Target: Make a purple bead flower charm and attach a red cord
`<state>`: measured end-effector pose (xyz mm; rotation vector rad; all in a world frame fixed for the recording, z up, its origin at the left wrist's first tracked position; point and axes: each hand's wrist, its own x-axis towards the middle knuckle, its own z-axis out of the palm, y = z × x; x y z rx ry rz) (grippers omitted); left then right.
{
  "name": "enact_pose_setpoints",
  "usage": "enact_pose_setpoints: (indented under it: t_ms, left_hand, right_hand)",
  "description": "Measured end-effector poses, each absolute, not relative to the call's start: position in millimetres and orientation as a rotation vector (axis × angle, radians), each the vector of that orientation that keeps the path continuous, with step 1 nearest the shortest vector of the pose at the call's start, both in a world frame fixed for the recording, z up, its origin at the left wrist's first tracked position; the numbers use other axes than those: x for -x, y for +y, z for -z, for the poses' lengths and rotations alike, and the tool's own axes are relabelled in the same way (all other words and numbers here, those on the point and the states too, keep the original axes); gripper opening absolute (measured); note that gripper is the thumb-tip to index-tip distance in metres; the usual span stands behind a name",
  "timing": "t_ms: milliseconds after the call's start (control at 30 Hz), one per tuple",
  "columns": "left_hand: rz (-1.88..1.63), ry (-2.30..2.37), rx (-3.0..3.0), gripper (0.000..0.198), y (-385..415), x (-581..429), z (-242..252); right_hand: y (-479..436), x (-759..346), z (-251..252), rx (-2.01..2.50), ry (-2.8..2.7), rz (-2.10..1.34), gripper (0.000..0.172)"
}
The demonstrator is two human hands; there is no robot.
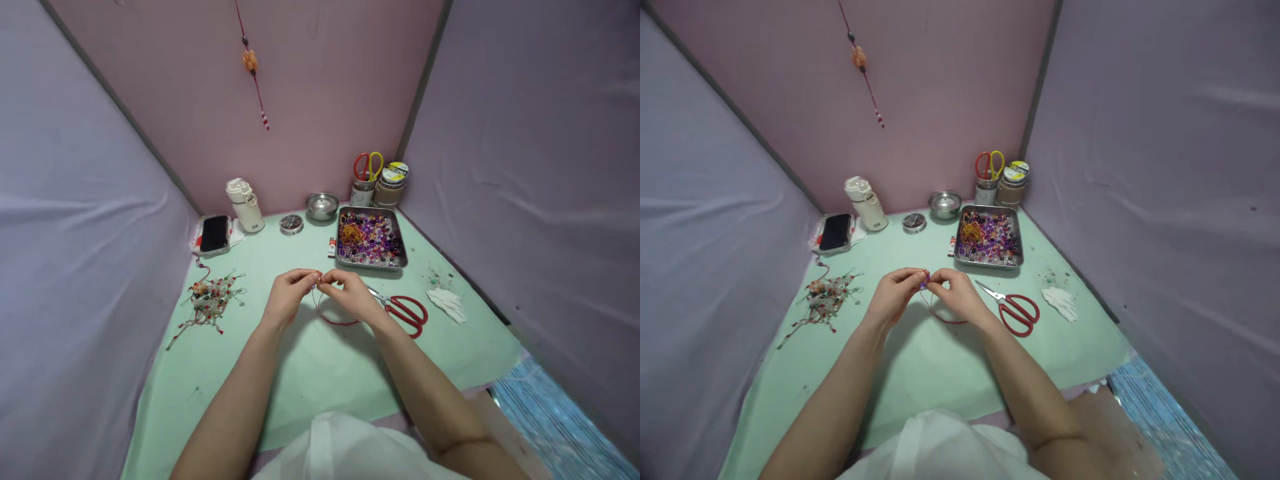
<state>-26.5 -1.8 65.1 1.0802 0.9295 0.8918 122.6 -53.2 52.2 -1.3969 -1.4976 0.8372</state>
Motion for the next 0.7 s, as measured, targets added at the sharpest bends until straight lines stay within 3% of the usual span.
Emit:
enact_pose_setpoints:
  t_ms: [133, 333, 467, 600, 700]
  left_hand:
    - [-0.829, 0.915, -0.862, 0.026, 10.0, 33.4, -48.4]
    - [-0.826, 0.897, -0.636, 0.027, 15.8, 37.1, -20.9]
    - [-0.810, 0.926, -0.650, 0.026, 10.7, 35.2, -16.4]
    - [-0.769, 0.915, -0.628, 0.025, 6.5, 34.8, -18.8]
    - [-0.728, 0.877, -0.603, 0.023, 4.8, 35.9, -18.7]
  right_hand:
    - [-48.6, -154.3, -46.0, 1.606, -1.571, -0.760, 0.014]
    - [-50.4, -184.8, -43.3, 2.116, -1.635, -0.050, 0.017]
    - [-47.8, -159.1, -31.8, 1.837, -1.746, 0.011, 0.030]
    - [-46.0, -126.1, -17.7, 1.377, -1.904, -0.123, 0.030]
    - [-46.2, -112.1, -12.3, 1.278, -1.935, -0.321, 0.023]
